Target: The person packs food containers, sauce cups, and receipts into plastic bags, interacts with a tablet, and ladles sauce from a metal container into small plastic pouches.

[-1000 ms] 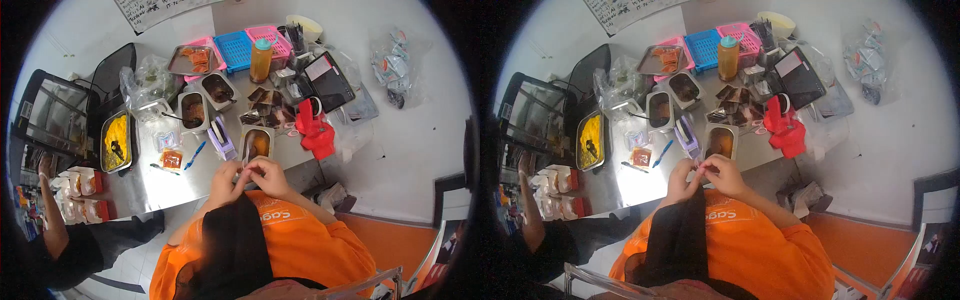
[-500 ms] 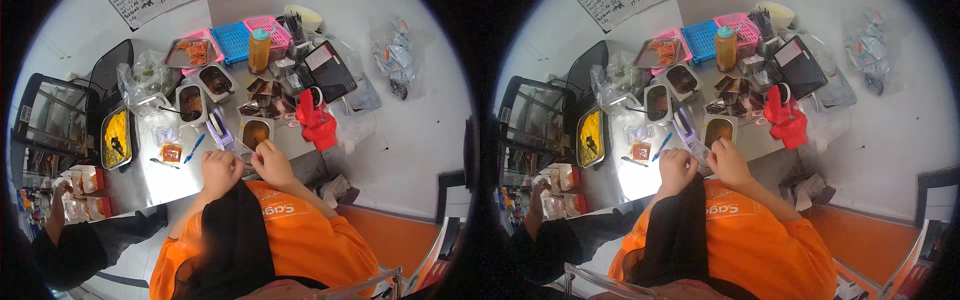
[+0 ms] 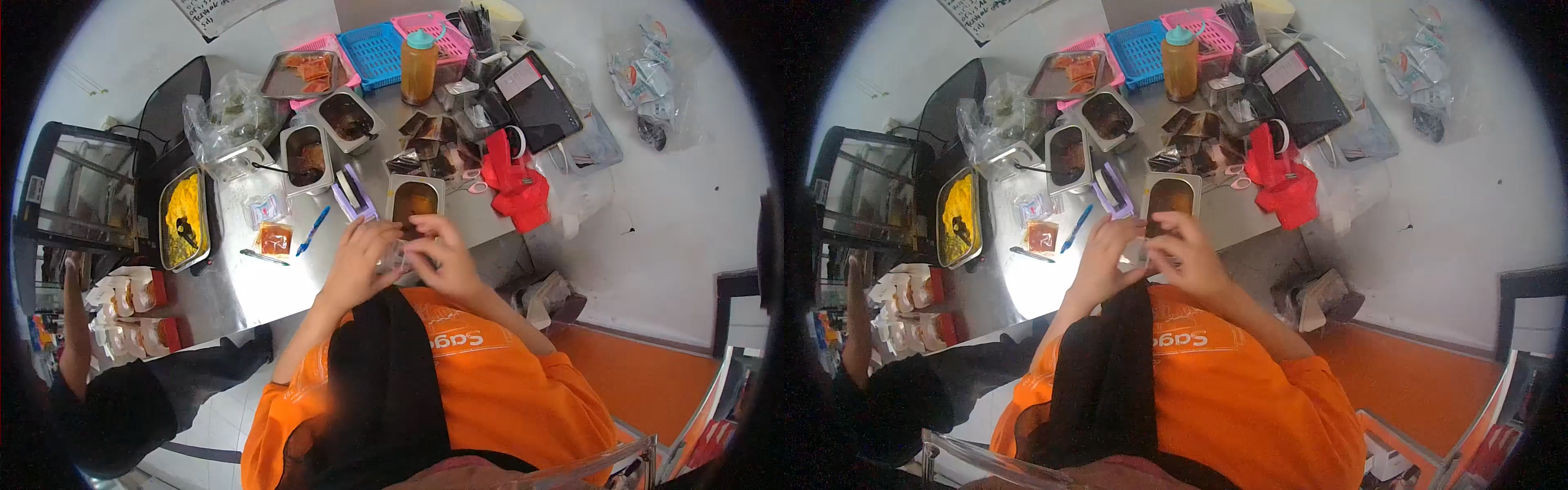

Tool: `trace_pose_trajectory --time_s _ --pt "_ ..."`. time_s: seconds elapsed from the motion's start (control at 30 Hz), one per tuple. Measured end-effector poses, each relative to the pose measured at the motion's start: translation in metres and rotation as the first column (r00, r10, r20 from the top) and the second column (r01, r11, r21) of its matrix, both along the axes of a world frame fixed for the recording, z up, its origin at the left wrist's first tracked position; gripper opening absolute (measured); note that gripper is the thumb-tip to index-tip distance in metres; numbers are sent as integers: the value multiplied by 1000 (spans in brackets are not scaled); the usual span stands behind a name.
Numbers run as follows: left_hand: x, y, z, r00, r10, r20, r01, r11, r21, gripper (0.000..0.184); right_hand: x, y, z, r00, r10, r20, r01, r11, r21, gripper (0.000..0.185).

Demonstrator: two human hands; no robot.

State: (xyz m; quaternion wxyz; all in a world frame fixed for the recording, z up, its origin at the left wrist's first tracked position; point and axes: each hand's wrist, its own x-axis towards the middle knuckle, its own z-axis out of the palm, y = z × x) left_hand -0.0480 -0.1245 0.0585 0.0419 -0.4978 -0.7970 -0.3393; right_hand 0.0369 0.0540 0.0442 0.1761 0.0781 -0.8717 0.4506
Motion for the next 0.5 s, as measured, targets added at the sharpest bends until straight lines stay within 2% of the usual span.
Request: trace_pose_trajectory --time_s 0.07,0.17,0.2,0.23,0.3,0.4,0.5 --pt "-6 -11 -10 992 62 110 -70 995 70 53 7 22 -16 984 -162 77 168 983 -76 35" --pt "-11 -28 -24 935 149 321 -197 973 123 53 16 51 -40 962 -62 267 -33 941 337 39" --pt "-12 -33 -31 912 158 379 -216 969 116 53 23 47 -27 935 9 354 -155 909 387 45" --pt "-10 -35 -37 884 166 437 -234 966 107 53 22 47 -36 954 78 291 -177 925 335 45" --pt "-3 -38 -46 856 106 505 -163 984 71 54 20 45 -69 967 205 150 -236 944 230 46" --pt "14 -36 -55 817 37 576 -93 993 69 56 1 45 -78 986 161 33 -154 975 -159 34" --pt "21 -37 -70 819 -3 574 -47 996 71 58 -15 40 -75 993 -58 102 98 892 -441 20"
